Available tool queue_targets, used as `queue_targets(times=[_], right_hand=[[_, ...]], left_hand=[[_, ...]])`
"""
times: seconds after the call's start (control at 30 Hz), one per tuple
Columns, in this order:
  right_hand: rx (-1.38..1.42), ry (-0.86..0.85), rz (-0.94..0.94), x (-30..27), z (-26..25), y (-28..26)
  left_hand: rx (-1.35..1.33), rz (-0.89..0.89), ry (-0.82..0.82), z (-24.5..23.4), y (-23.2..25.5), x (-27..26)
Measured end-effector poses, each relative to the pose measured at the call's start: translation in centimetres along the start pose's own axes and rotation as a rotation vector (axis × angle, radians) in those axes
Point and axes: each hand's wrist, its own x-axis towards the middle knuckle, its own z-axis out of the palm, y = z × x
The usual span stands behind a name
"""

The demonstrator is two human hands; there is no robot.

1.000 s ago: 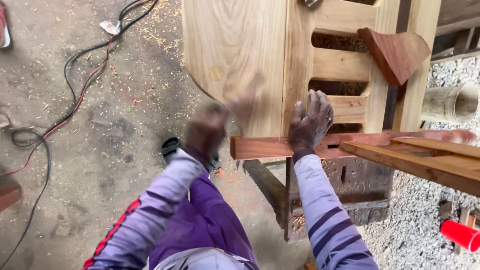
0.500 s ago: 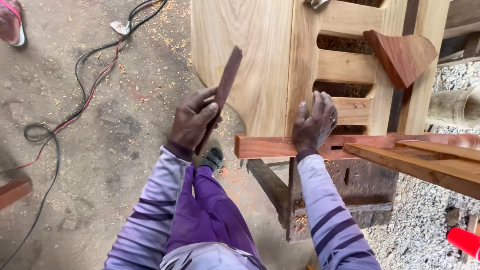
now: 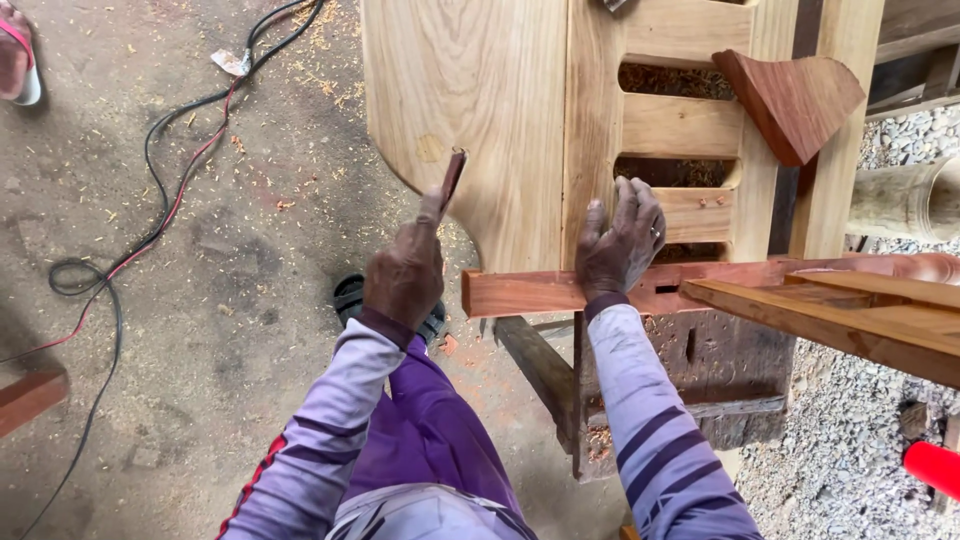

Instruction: The person smooths the surface and curved edges of a large wooden headboard using a small sanding block. They work along the contours and flat areas, holding the piece steady with one hand while sanding with the other.

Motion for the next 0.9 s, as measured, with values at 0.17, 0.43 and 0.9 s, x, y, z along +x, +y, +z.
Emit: queue_targets(times=[0.17, 0.43, 0.9], right_hand=[[0.007, -0.004, 0.013, 0.1, -0.3, -0.3], [-0.014, -0.019, 0.015, 0.2, -0.2, -0.2], [0.012, -0.027, 0.030, 0.5, -0.4, -0.8]], left_hand=[[0.166, 0.139, 0.048, 0.8, 0.2, -0.5], [0.356, 0.306, 0.028, 1.5, -1.5, 0.1], [0.342, 0.248, 0.047, 2.8, -0.7, -1.5]])
